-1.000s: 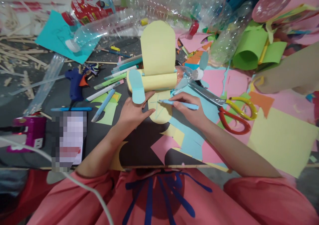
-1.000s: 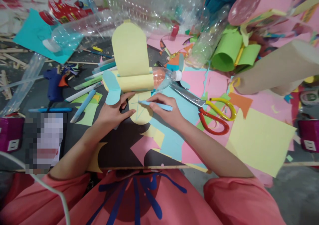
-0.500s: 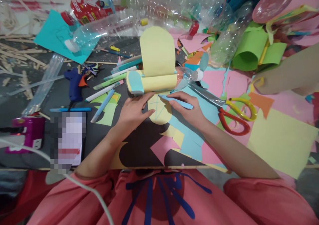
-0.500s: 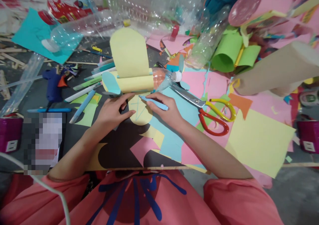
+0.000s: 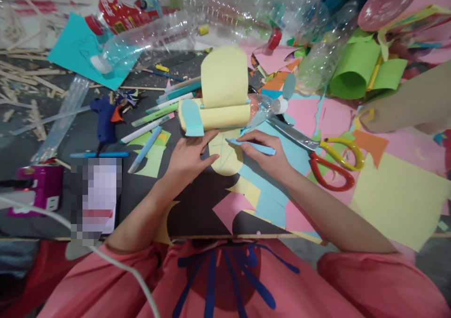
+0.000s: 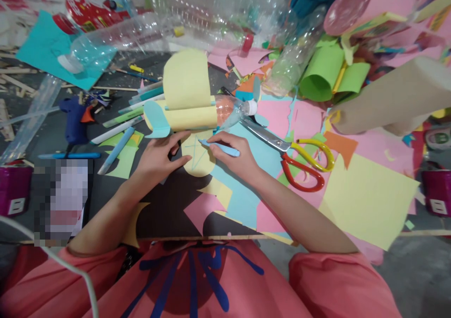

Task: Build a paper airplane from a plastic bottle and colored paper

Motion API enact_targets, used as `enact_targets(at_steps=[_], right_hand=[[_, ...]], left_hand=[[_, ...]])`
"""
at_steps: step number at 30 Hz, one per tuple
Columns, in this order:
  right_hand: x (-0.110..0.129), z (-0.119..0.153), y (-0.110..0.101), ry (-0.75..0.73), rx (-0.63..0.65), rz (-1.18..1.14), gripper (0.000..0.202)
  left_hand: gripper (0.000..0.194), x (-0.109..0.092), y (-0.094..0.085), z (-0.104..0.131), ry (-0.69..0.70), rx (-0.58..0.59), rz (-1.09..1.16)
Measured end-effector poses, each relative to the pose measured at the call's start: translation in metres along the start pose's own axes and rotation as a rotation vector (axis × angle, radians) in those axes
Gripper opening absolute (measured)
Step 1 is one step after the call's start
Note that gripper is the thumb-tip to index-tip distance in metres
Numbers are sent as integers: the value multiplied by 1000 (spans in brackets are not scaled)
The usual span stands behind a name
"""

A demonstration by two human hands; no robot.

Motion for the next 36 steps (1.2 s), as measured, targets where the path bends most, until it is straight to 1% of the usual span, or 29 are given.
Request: enact_targets(at_steps=[6,11,20,30,36], right_hand=[[1,-2,-1,54,0,-41,14],[3,-4,-2,83,5,-84,12],[1,-4,-2,182,36,-101,14],[4,-3,-1,168,123,-129,16],[4,-2,-1,183,142,-155,16]], left_hand=[[55,-1,-1,0,-47,34,-11],[57,0,0,0,-44,33,-6],[57,0,0,1,-68,35,2],[57,-1,-1,2,-59,36,11],[57,-1,-1,2,-49,30,16]])
Point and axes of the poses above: each hand's wrist, its own z-axis away from the middle knuckle, its own y-axis out of the palm, x = y × z, the point moved 6 cm from there along -z, towards the middle knuckle, and after that the axes turned 5 degrees about z, right-handed, at the moved point
